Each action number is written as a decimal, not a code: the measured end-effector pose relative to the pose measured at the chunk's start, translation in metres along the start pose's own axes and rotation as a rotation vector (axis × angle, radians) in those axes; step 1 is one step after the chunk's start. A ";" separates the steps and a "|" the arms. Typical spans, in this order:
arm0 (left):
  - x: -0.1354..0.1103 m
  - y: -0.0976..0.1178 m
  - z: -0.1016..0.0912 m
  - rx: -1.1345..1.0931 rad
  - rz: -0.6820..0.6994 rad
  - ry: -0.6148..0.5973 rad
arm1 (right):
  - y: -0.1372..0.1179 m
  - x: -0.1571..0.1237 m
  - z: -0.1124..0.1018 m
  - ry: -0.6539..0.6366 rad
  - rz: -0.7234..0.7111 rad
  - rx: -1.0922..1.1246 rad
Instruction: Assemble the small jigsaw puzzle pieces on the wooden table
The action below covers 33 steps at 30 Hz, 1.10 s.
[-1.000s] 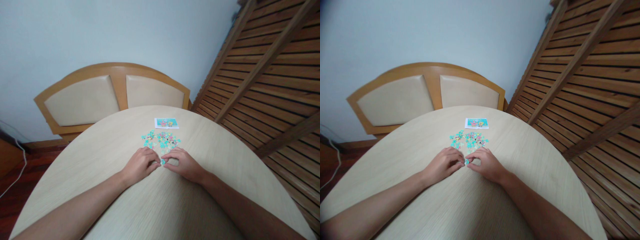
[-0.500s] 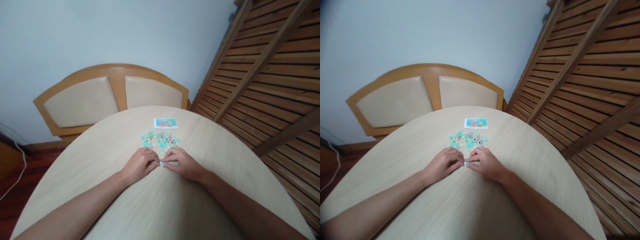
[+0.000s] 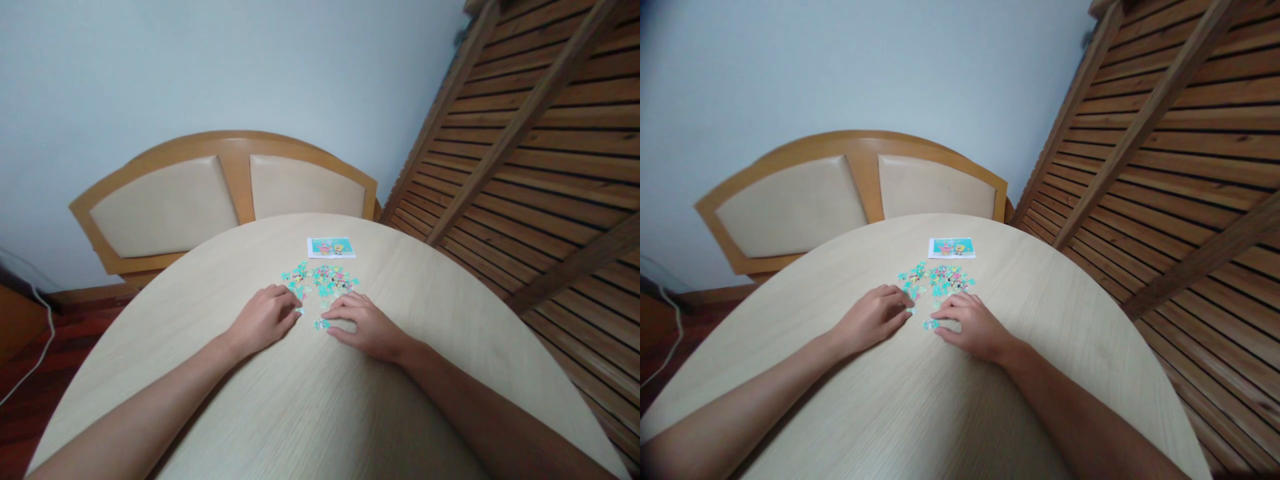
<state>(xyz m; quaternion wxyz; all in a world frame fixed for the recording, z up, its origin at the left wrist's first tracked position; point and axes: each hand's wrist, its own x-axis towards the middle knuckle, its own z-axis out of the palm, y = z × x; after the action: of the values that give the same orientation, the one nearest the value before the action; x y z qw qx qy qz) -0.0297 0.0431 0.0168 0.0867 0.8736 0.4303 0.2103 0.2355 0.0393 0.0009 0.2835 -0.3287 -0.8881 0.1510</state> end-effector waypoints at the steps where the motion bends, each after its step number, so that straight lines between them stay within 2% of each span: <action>1: 0.000 0.001 0.001 -0.003 0.008 -0.007 | 0.000 0.000 0.000 -0.003 -0.002 -0.002; 11: 0.001 0.000 0.014 -0.050 0.127 0.009 | -0.002 0.000 0.001 -0.049 -0.036 -0.007; 20: 0.001 0.013 0.013 -0.071 0.043 0.029 | -0.003 0.000 0.000 -0.041 -0.025 0.005; 25: 0.002 0.008 0.018 -0.226 -0.058 0.057 | -0.003 0.000 0.000 -0.048 -0.027 -0.009; 33: 0.004 0.010 0.028 -0.667 -0.157 0.088 | -0.003 -0.001 0.001 -0.050 -0.069 -0.049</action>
<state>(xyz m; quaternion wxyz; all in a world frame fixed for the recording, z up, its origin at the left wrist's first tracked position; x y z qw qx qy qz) -0.0076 0.0410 -0.0036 0.3646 0.7515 0.4072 0.3695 0.2342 0.0365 0.0015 0.2583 -0.3009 -0.9091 0.1275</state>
